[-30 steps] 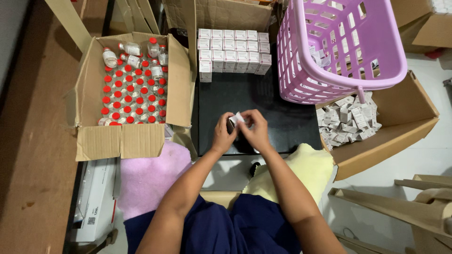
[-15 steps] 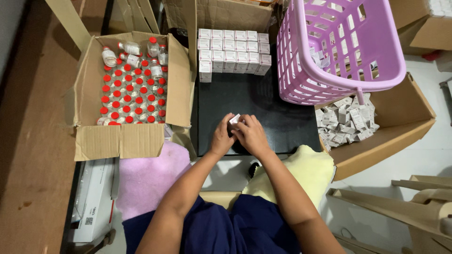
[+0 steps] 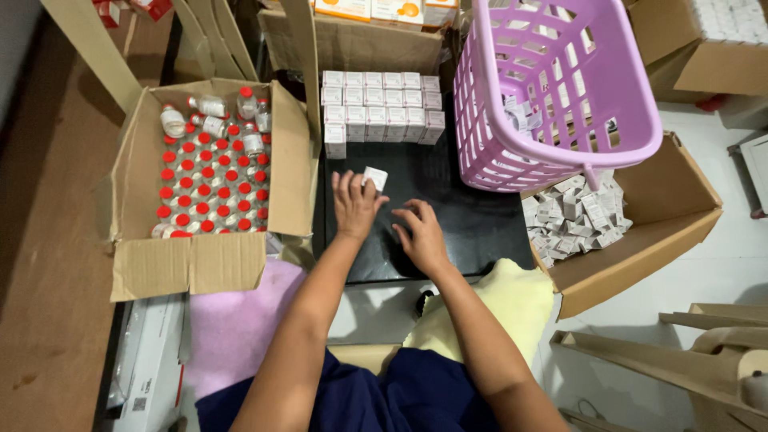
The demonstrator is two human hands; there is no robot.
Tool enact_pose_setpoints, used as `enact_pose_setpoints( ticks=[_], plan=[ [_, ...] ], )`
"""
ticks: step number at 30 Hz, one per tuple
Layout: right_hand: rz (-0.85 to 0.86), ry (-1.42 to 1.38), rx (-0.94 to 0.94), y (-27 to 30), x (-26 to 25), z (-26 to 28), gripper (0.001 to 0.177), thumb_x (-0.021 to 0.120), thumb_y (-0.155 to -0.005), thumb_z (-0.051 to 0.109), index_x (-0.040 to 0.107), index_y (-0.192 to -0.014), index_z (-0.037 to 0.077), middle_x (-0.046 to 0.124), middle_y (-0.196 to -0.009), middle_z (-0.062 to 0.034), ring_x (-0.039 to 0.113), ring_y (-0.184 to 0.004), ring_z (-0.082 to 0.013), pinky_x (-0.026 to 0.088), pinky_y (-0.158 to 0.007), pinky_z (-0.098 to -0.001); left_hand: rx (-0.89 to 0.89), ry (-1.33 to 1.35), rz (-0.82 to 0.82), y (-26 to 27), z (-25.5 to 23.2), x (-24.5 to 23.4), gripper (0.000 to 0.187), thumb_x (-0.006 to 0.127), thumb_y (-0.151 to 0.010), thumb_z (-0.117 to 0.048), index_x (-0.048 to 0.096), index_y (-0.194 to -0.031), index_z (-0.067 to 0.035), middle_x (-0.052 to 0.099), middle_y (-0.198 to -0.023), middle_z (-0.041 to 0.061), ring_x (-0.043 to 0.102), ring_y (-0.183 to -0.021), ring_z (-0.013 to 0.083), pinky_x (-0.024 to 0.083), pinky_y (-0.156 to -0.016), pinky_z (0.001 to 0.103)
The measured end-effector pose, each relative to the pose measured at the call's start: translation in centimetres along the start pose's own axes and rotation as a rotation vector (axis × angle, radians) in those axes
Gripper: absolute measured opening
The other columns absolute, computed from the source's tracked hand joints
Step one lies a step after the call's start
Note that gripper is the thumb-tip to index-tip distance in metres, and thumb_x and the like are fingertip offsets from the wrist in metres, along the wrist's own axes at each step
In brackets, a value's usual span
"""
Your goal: The person repeatedly picks small bottles with red caps from a cardboard box, places them into small white boxes, and stacks the closed boxes on the table. The person also handles folded paper inserts from a pink basket and places them into the boxes before closing them.
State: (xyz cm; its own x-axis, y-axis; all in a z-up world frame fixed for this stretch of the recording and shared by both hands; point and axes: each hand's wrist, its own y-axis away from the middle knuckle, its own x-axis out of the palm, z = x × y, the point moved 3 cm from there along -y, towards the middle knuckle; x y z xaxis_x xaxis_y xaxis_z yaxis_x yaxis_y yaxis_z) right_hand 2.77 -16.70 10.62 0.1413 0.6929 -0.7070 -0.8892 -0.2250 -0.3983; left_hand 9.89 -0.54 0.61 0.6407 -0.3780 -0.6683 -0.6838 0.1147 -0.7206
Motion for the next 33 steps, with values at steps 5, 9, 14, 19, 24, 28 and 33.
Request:
enact_pose_setpoints(
  ticks=[5,9,14,19,24,28,33],
  plan=[
    [0.049,-0.023,0.045,-0.3,0.6,-0.6,0.026,0.078,-0.084,0.008,0.072,-0.109,0.009,0.060,-0.123,-0.0146,0.064,-0.105,-0.0322,0.054,-0.088,-0.0411,-0.031,-0.115,-0.034,-2.7,2.7,2.2,0.068,0.092,-0.070,-0.046,0.058,-0.116,-0.008,0.044,-0.130,0.013,0.037,-0.136,0.0369,0.030,-0.123,0.065],
    [0.064,-0.038,0.058,-0.5,0.6,-0.7,0.026,0.078,-0.084,0.008,0.072,-0.109,0.008,0.061,-0.123,-0.0151,0.064,-0.106,-0.0332,0.054,-0.088,-0.0412,-0.037,-0.153,-0.043,-3.8,3.9,3.8,0.067,0.092,-0.070,-0.047,0.059,-0.116,-0.010,0.043,-0.132,0.012,0.035,-0.138,0.0374,0.028,-0.122,0.065],
    [0.157,-0.065,0.144,-0.8,0.4,-0.5,0.025,0.075,-0.087,0.010,0.071,-0.112,0.008,0.060,-0.126,-0.0144,0.064,-0.106,-0.0336,0.055,-0.086,-0.0403,-0.067,-0.175,-0.034,-5.0,4.8,5.1,0.066,0.092,-0.072,-0.047,0.060,-0.117,-0.010,0.043,-0.134,0.010,0.035,-0.139,0.0372,0.026,-0.123,0.065],
    [0.163,-0.031,0.107,-1.3,0.2,0.1,0.026,0.076,-0.086,0.011,0.072,-0.112,0.008,0.061,-0.125,-0.0136,0.065,-0.109,-0.0334,0.054,-0.090,-0.0412,-0.117,-0.162,0.005,-5.6,5.2,6.2,0.068,0.092,-0.073,-0.044,0.058,-0.118,-0.006,0.042,-0.131,0.013,0.036,-0.137,0.0377,0.028,-0.123,0.063],
    [0.204,-0.047,0.150,-1.5,0.1,0.2,0.026,0.075,-0.087,0.012,0.072,-0.113,0.008,0.061,-0.126,-0.0126,0.066,-0.108,-0.0310,0.055,-0.090,-0.0403,-0.142,-0.154,0.015,-5.6,5.3,7.0,0.066,0.091,-0.077,-0.043,0.056,-0.120,-0.006,0.042,-0.129,0.015,0.040,-0.133,0.0359,0.029,-0.125,0.059],
    [0.204,-0.045,0.148,-1.5,-0.3,0.4,0.025,0.075,-0.087,0.012,0.072,-0.112,0.008,0.062,-0.126,-0.0121,0.066,-0.109,-0.0310,0.055,-0.090,-0.0406,-0.144,-0.149,0.033,-5.9,5.5,6.7,0.066,0.091,-0.078,-0.043,0.055,-0.120,-0.007,0.042,-0.130,0.014,0.041,-0.132,0.0353,0.029,-0.124,0.059],
    [0.193,-0.026,0.116,-1.3,-0.6,0.3,0.025,0.075,-0.087,0.012,0.073,-0.111,0.009,0.062,-0.124,-0.0122,0.064,-0.111,-0.0328,0.054,-0.091,-0.0417,-0.213,-0.103,-0.001,-6.9,3.6,3.6,0.072,0.090,-0.077,-0.043,0.054,-0.127,-0.006,0.039,-0.140,0.019,0.037,-0.135,0.0421,0.028,-0.121,0.063]
  ],
)
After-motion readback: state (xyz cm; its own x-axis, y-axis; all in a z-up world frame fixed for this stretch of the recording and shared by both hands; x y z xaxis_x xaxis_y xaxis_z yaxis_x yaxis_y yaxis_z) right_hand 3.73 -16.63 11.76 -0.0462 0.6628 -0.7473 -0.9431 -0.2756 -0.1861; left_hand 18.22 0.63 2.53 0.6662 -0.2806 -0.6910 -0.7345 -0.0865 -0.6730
